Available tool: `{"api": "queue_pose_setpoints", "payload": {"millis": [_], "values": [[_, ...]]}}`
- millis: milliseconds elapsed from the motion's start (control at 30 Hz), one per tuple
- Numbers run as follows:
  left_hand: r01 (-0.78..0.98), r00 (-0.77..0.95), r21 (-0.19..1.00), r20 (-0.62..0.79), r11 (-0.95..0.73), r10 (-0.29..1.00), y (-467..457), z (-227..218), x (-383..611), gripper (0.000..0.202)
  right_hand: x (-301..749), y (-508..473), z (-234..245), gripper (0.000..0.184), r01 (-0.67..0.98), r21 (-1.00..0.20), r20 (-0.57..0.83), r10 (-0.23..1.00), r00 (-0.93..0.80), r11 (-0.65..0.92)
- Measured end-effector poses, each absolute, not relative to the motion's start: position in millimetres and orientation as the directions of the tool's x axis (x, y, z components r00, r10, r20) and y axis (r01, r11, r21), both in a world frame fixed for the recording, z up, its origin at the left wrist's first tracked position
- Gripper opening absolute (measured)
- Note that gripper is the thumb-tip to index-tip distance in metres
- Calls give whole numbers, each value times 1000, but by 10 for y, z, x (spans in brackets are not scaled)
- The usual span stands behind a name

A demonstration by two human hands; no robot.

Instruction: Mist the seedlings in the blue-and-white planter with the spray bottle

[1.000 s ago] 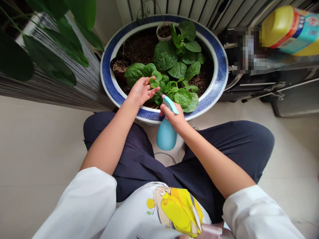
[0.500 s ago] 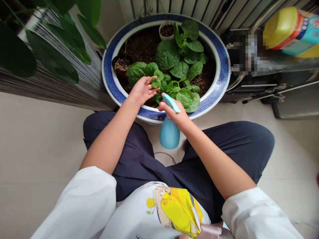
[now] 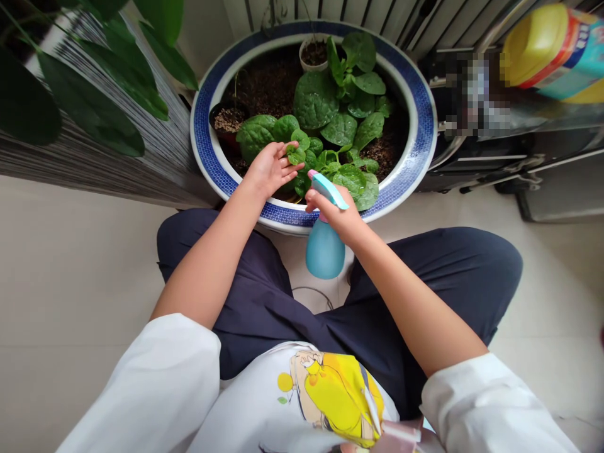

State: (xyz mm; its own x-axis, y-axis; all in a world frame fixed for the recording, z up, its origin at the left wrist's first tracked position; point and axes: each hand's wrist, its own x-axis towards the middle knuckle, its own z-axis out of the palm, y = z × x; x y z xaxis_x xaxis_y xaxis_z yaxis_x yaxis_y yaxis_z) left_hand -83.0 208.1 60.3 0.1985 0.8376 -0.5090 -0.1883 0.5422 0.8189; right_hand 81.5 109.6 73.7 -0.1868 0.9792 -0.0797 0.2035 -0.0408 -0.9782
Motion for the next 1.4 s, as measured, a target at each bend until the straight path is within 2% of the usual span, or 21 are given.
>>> {"api": "queue_pose_setpoints", "payload": {"millis": [167,500,600,700,833,1067,1267,1400], "values": [[-216,183,813,-510,541,840,2079,623,-825,41,825,1080,751,37,262,-965,-59,968,-244,7],[-210,215,820,-492,532,843,2091,599,-853,45,817,1069,741,28,355,-934,-14,986,-166,47],[-234,236,807,-494,543,837,2096,597,-857,48,817,1061,733,27,290,-956,-8,988,-153,37],[-256,247,796,-496,549,833,2106,586,-867,51,815,1069,732,23,126,-991,-69,989,-128,-53],[-295,264,776,-495,558,828,2110,581,-875,51,817,1101,739,43,-6,-986,-168,980,-111,-169],[-309,261,765,-503,564,824,2092,614,-861,51,849,1152,597,18,122,-987,-109,992,-56,-102],[-282,253,779,-502,559,827,2103,587,-867,50,844,1144,585,23,137,-988,-79,995,-56,-71],[-271,246,784,-504,558,828,2114,564,-873,49,830,1112,710,23,112,-987,-129,984,-126,-115]]}}
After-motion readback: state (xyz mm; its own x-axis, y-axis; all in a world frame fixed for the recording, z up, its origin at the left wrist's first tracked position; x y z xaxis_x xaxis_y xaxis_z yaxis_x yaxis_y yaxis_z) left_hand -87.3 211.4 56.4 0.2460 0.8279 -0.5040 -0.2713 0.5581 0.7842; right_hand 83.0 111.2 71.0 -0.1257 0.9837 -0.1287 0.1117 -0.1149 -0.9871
